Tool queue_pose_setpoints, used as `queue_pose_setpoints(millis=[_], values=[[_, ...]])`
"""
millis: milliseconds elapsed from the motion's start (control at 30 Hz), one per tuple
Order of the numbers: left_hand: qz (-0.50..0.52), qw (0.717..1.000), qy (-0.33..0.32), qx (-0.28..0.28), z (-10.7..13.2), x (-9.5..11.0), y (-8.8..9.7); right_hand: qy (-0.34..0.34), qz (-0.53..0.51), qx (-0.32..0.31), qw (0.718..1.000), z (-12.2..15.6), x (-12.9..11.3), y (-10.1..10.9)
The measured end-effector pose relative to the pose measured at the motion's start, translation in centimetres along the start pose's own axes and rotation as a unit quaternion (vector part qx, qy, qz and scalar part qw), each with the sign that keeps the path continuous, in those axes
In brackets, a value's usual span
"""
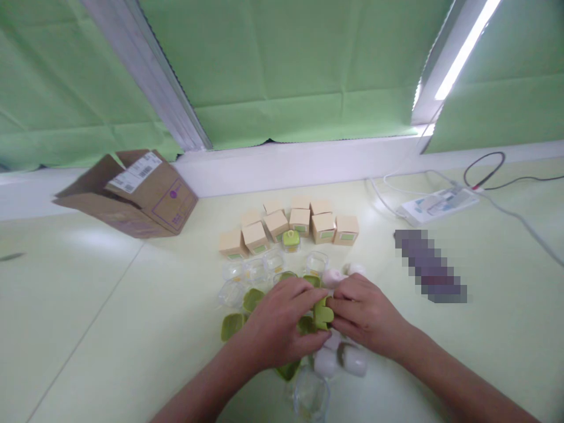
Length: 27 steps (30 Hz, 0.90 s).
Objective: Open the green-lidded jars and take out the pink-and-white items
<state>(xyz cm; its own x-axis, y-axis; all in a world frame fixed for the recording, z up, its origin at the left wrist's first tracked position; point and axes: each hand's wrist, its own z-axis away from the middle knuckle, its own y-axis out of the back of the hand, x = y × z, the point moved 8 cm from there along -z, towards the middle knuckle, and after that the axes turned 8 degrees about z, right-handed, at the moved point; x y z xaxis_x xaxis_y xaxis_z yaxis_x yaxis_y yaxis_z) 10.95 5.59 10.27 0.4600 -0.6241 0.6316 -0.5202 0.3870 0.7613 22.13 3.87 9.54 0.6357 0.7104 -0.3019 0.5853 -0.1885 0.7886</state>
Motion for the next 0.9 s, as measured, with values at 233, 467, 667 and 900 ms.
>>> queue_pose_setpoints(millis=[233, 467, 667, 900], values=[[0.002, 1.0, -0.01, 0.001, -0.02, 0.12, -0.05, 0.011, -0.006, 0.005, 1.0, -0.17, -0.22, 0.12], [0.002, 1.0, -0.002, -0.01, -0.1, -0.08, -0.19, 0.015, -0.002, -0.007, 1.0, -0.21, -0.29, -0.03], [0.0, 1.0, 0.0, -0.008, -0.08, -0.08, -0.14, 0.013, 0.008, -0.006, 1.0, -0.23, -0.29, 0.01], [0.004, 1.0, -0.012, -0.002, 0.0, 0.0, -0.06, 0.011, 0.013, -0.017, 1.0, -0.1, -0.18, -0.24]])
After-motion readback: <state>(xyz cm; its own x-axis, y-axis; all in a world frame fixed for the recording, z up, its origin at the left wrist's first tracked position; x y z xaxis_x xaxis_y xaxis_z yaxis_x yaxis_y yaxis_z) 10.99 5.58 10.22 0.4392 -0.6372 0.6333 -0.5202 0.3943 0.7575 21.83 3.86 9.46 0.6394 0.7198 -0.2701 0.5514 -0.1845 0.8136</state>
